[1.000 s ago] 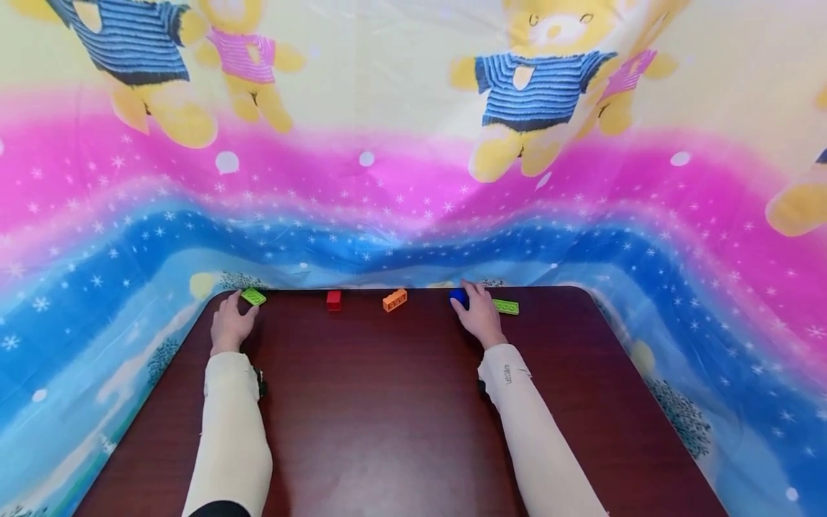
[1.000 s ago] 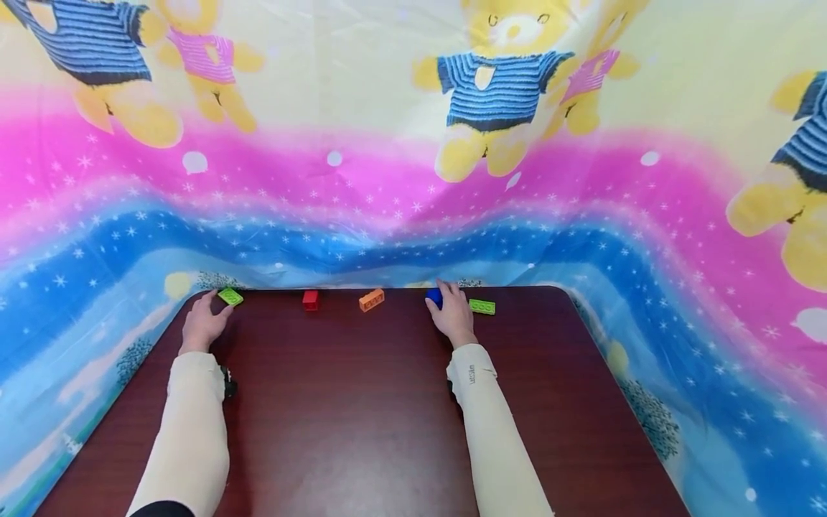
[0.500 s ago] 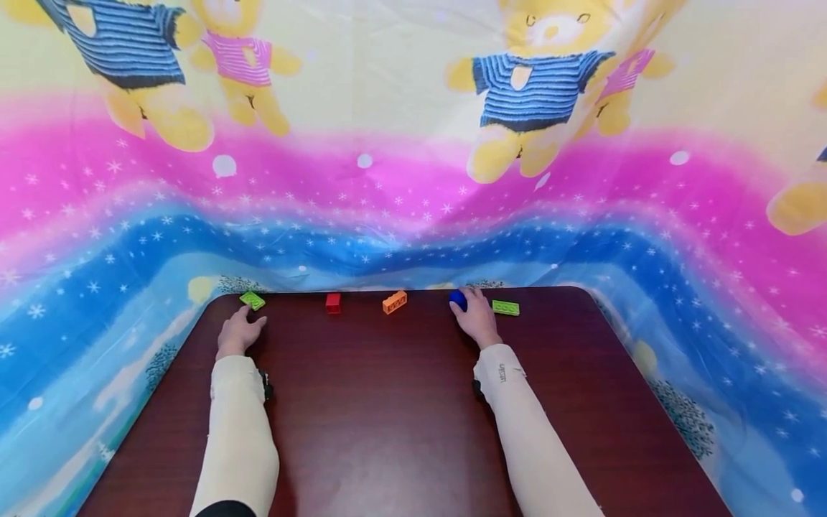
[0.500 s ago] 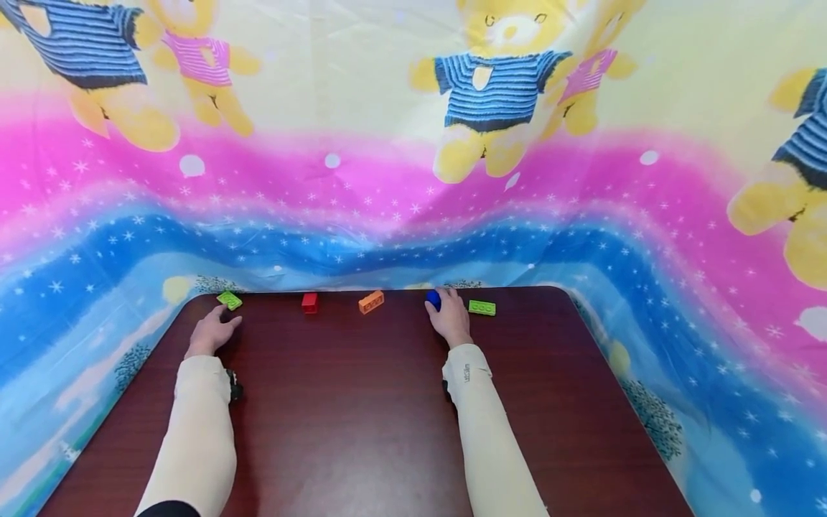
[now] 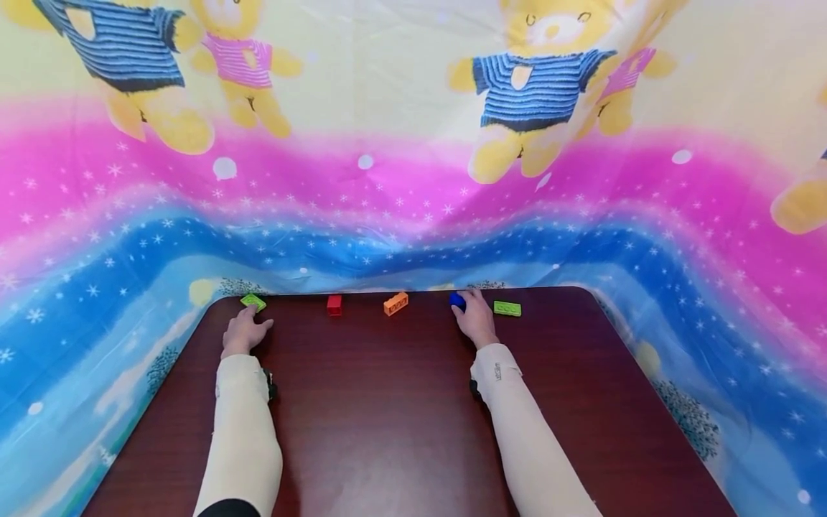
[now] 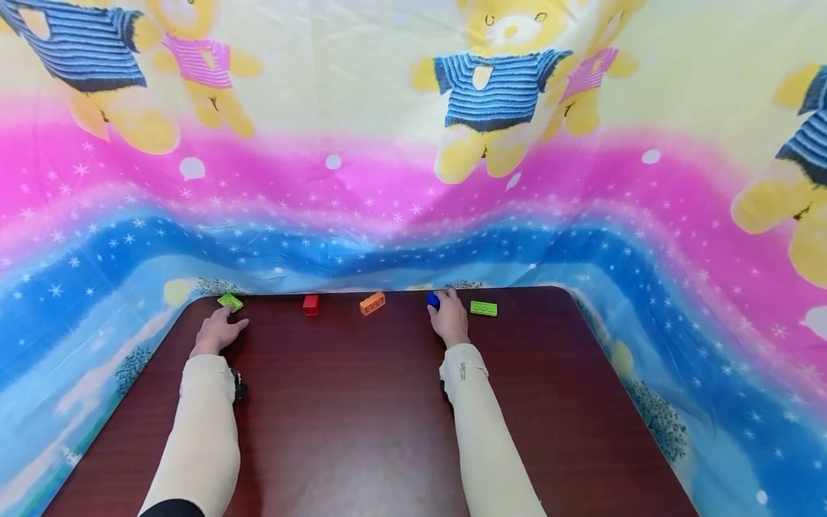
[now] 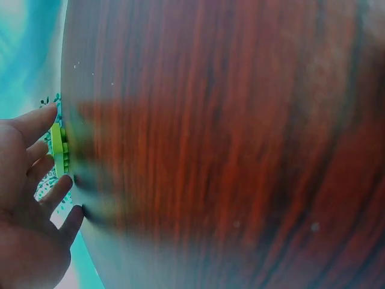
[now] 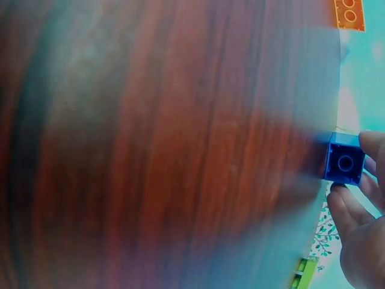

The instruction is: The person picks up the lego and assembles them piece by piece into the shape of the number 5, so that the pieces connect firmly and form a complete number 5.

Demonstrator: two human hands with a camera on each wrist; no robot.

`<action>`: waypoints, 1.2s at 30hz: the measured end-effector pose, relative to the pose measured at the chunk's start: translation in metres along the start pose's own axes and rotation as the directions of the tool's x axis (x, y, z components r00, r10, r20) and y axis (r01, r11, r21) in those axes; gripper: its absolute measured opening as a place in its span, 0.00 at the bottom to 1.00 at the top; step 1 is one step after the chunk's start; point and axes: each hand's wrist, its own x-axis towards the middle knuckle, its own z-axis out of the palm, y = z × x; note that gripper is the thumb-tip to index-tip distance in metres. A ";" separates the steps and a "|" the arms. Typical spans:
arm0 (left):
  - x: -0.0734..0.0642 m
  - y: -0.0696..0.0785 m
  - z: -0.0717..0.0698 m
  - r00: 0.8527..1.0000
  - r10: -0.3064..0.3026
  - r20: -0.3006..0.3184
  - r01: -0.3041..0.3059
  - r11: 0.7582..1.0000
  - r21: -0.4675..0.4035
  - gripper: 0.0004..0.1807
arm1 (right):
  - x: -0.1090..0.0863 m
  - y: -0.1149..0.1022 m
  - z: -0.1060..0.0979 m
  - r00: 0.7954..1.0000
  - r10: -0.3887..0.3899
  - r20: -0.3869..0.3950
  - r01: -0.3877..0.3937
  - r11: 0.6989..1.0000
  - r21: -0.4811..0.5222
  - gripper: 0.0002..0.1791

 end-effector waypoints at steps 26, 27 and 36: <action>-0.007 -0.003 0.010 0.972 0.024 -0.234 -0.026 1.000 -0.006 0.22 | -0.004 -0.006 0.000 0.993 -0.033 -0.113 0.034 0.999 0.005 0.20; -0.007 -0.003 0.011 0.972 0.013 -0.235 -0.015 1.000 -0.007 0.21 | -0.004 -0.006 -0.001 0.993 -0.035 -0.113 0.036 0.999 0.002 0.20; -0.004 -0.005 0.009 0.974 -0.021 -0.225 0.023 1.000 0.010 0.16 | -0.003 -0.005 0.000 0.993 -0.028 -0.118 0.030 0.999 0.014 0.20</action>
